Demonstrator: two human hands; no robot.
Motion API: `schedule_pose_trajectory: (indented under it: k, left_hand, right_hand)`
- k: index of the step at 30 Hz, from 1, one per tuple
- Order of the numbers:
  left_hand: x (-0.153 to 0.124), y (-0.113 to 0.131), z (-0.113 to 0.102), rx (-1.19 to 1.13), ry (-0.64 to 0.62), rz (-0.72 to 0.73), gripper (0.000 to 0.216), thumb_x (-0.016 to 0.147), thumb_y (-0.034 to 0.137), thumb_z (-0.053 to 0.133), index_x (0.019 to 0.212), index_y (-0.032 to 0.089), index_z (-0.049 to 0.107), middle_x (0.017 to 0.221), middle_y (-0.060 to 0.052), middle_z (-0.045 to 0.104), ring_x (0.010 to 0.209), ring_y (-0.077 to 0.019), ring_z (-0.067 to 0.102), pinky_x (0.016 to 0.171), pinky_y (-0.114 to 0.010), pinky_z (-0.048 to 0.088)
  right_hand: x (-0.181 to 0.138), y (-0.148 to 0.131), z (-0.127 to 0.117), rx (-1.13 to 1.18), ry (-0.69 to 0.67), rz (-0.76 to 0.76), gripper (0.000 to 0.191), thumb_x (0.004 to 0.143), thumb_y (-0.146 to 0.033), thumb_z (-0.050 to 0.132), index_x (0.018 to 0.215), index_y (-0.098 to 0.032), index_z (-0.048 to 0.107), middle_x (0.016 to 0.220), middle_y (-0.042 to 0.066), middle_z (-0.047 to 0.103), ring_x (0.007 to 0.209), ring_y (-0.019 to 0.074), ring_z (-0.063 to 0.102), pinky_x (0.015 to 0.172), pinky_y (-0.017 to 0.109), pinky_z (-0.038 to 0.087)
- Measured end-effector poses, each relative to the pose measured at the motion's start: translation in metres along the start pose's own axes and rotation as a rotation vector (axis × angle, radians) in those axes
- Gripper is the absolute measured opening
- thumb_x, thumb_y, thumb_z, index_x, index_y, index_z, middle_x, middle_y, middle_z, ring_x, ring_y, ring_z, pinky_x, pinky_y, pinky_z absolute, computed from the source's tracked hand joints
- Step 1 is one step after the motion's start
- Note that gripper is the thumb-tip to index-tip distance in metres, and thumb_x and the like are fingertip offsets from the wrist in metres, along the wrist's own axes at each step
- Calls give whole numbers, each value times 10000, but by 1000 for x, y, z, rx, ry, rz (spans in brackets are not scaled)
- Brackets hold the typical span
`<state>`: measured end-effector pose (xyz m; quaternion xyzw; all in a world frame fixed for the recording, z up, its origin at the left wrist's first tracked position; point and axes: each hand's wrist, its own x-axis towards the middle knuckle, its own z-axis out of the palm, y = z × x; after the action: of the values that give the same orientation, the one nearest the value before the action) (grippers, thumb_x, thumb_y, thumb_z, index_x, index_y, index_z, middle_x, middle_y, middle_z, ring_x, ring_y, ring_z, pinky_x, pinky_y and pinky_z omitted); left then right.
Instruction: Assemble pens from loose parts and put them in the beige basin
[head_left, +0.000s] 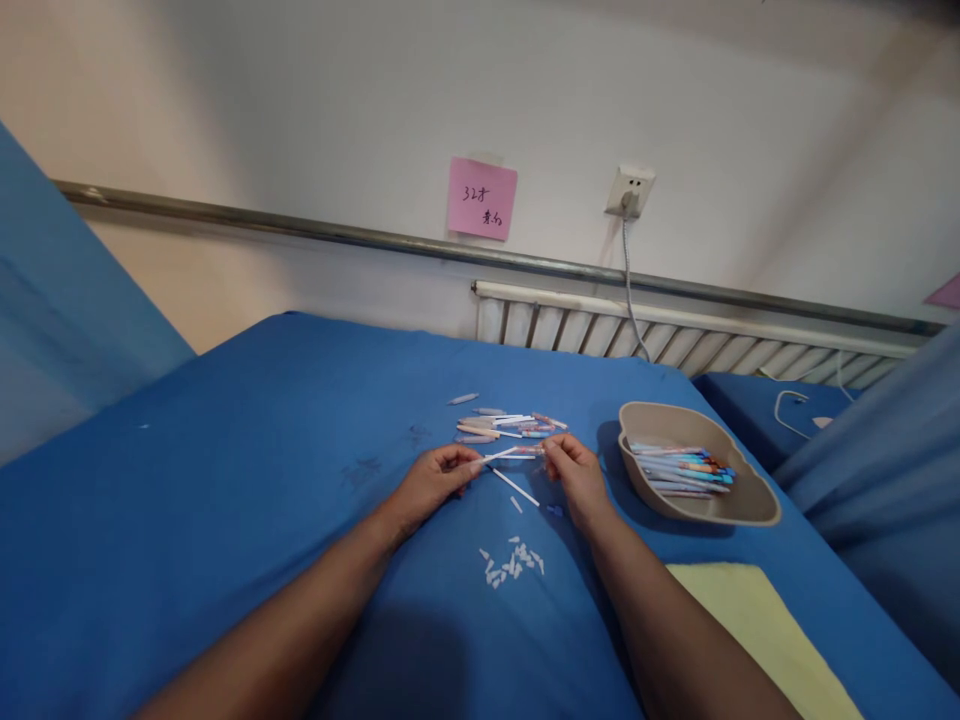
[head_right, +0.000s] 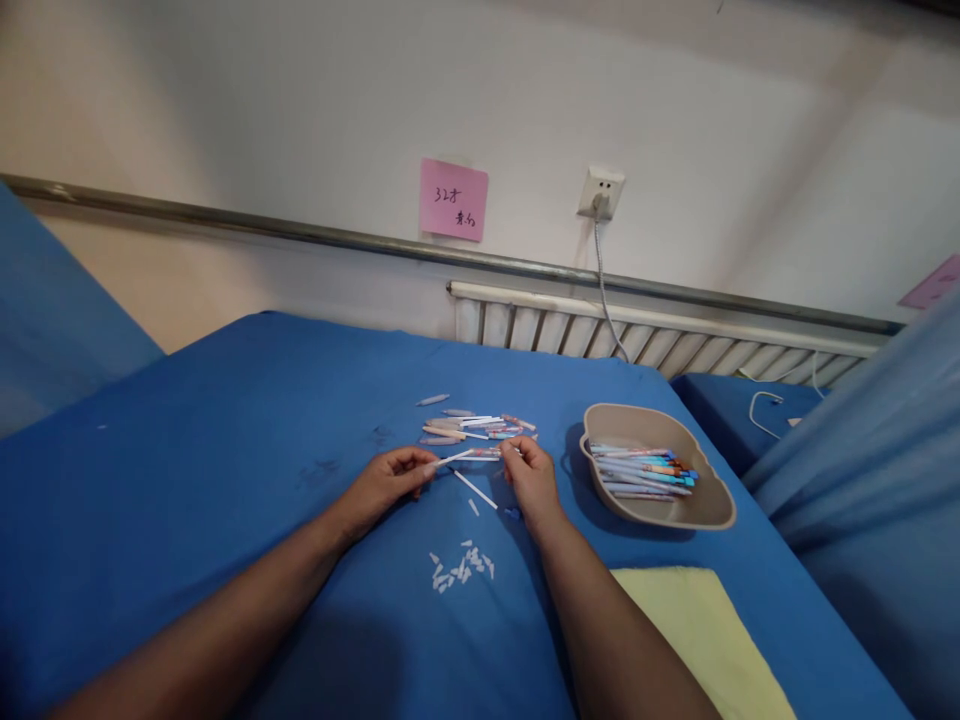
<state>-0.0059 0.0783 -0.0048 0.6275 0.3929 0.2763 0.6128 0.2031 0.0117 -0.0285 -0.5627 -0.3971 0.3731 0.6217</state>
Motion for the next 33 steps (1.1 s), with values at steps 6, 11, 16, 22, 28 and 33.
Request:
schedule_pose_trajectory:
  k: [6, 11, 16, 22, 28, 33]
  left_hand:
    - [-1, 2, -1, 38, 1, 1, 361, 657, 441, 689, 850, 138, 657, 565, 34, 517, 501, -86, 425, 490, -201, 312]
    - [-2, 2, -1, 69, -30, -25, 375, 650, 454, 693, 841, 132, 661, 518, 39, 504, 485, -89, 412, 480, -204, 287]
    - [-2, 2, -2, 57, -4, -12, 372, 634, 455, 698, 814, 131, 666, 514, 36, 514, 485, -90, 421, 489, -208, 297]
    - [-1, -1, -3, 79, -12, -2, 356, 640, 441, 695, 817, 133, 672, 509, 38, 510, 474, -88, 415, 477, -203, 292]
    - [-1, -3, -2, 95, -25, 9, 370, 642, 448, 691, 823, 125, 669, 505, 50, 475, 459, -73, 372, 454, -192, 259]
    - [-1, -5, -1, 92, -36, 37, 336, 658, 410, 689, 831, 122, 673, 591, 21, 550, 514, -82, 422, 486, -193, 302]
  right_hand:
    - [-1, -3, 2, -122, -51, -17, 293, 718, -482, 603, 706, -191, 581, 469, -67, 409, 444, 91, 353, 450, 214, 269]
    - [-7, 2, 13, -141, -166, 6, 306, 715, -497, 599, 717, -192, 582, 470, -64, 451, 426, 91, 392, 440, 212, 294]
    - [-11, 5, 19, -120, -177, 15, 318, 705, -505, 612, 759, -192, 599, 481, -57, 485, 431, 100, 441, 451, 219, 340]
    - [-11, 8, 18, -113, -234, 11, 275, 719, -462, 609, 779, -194, 619, 508, -50, 517, 453, 103, 466, 461, 221, 353]
    - [-13, 9, 19, -98, -276, 13, 243, 746, -434, 584, 798, -200, 620, 528, -49, 523, 468, 104, 466, 472, 218, 348]
    - [-16, 6, 21, -130, -285, 1, 229, 767, -415, 567, 810, -196, 617, 525, -51, 506, 477, 101, 454, 477, 214, 345]
